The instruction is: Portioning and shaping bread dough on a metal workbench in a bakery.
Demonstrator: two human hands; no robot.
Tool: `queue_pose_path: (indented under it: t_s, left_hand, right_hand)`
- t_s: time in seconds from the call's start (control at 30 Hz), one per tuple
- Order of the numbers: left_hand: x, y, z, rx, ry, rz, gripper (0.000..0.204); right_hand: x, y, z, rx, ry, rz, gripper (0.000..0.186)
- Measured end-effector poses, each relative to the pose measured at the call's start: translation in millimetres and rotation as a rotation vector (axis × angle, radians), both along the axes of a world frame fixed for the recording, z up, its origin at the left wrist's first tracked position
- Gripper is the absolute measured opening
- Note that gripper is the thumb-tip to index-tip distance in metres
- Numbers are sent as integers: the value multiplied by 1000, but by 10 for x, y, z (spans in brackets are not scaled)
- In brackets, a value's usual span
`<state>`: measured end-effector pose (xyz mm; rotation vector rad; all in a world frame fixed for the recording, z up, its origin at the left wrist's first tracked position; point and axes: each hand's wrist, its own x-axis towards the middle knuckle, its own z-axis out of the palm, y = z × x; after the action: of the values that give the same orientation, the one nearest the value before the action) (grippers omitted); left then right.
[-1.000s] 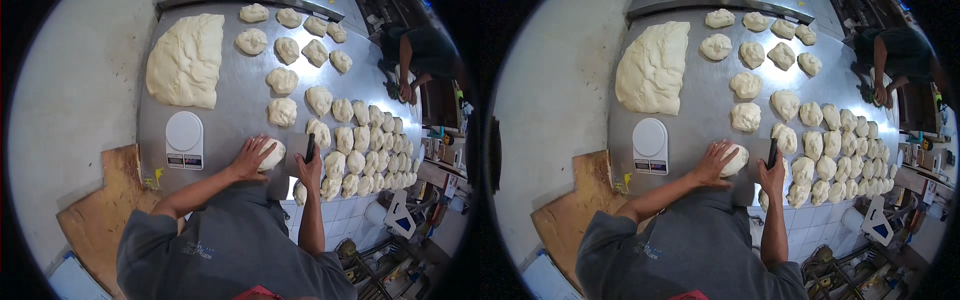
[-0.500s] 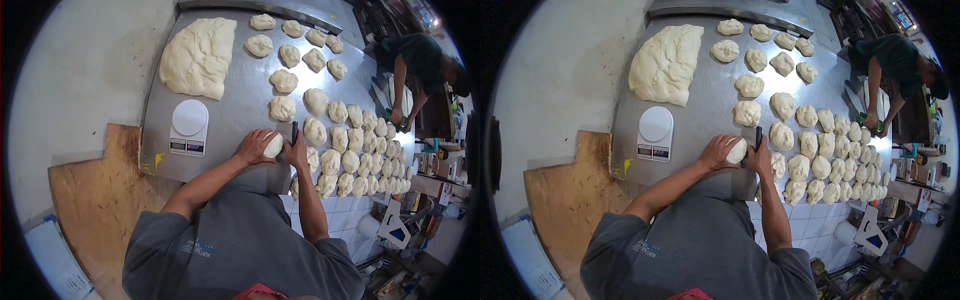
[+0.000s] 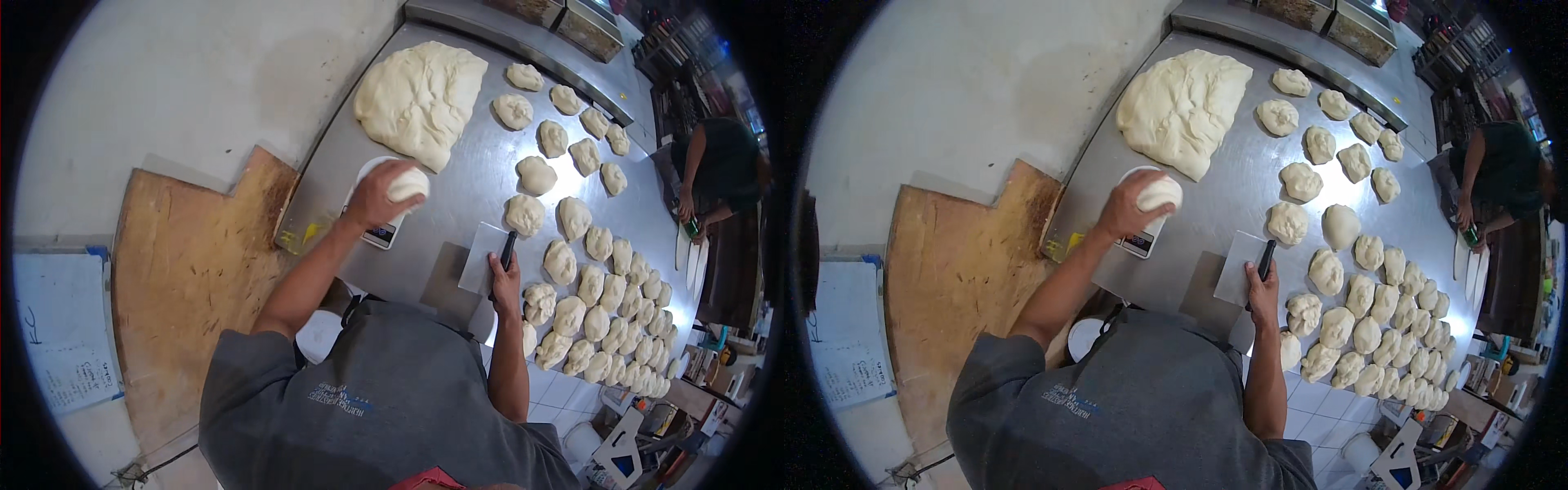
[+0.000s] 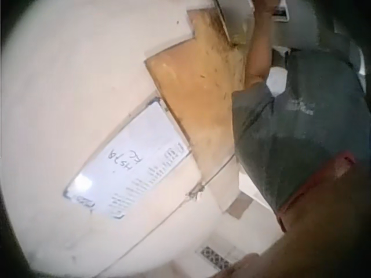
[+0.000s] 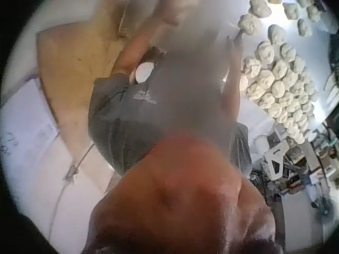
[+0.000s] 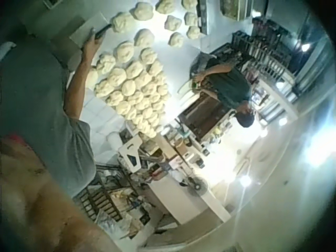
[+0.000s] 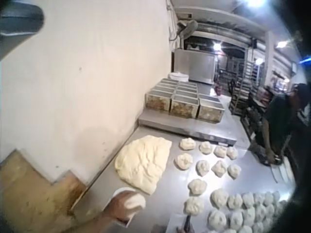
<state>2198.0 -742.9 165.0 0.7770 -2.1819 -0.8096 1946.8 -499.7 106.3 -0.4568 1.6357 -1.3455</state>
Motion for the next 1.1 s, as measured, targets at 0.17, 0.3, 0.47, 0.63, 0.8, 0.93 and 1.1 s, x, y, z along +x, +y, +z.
queue_pose_path:
  t_s: [0.17,0.3,0.47,0.63,0.8,0.93,1.1]
  left_hand:
    - [316,-210,-413,-485,-391,209,65]
    - [417,-275,-410,-477,-196,329,65]
    - [690,-38,-411,-50,317,489,61]
    - [948,244,-403,230,536,637,54]
    - [998,463,-447,287,579,708,45]
    - [923,578,-535,268,535,719,39]
    - [600,577,-470,-50,47,604,50]
  right_hand:
    - [74,107,5,89,145,29,35]
    - [68,233,-107,105,112,-36,35]
    - [64,372,-164,94,40,-81,35]
    - [-33,362,-129,98,79,-25,35]
    - [-130,240,-163,98,107,76,37]
    - [-133,91,-163,80,84,143,39]
    - [2,-116,-76,51,62,179,41]
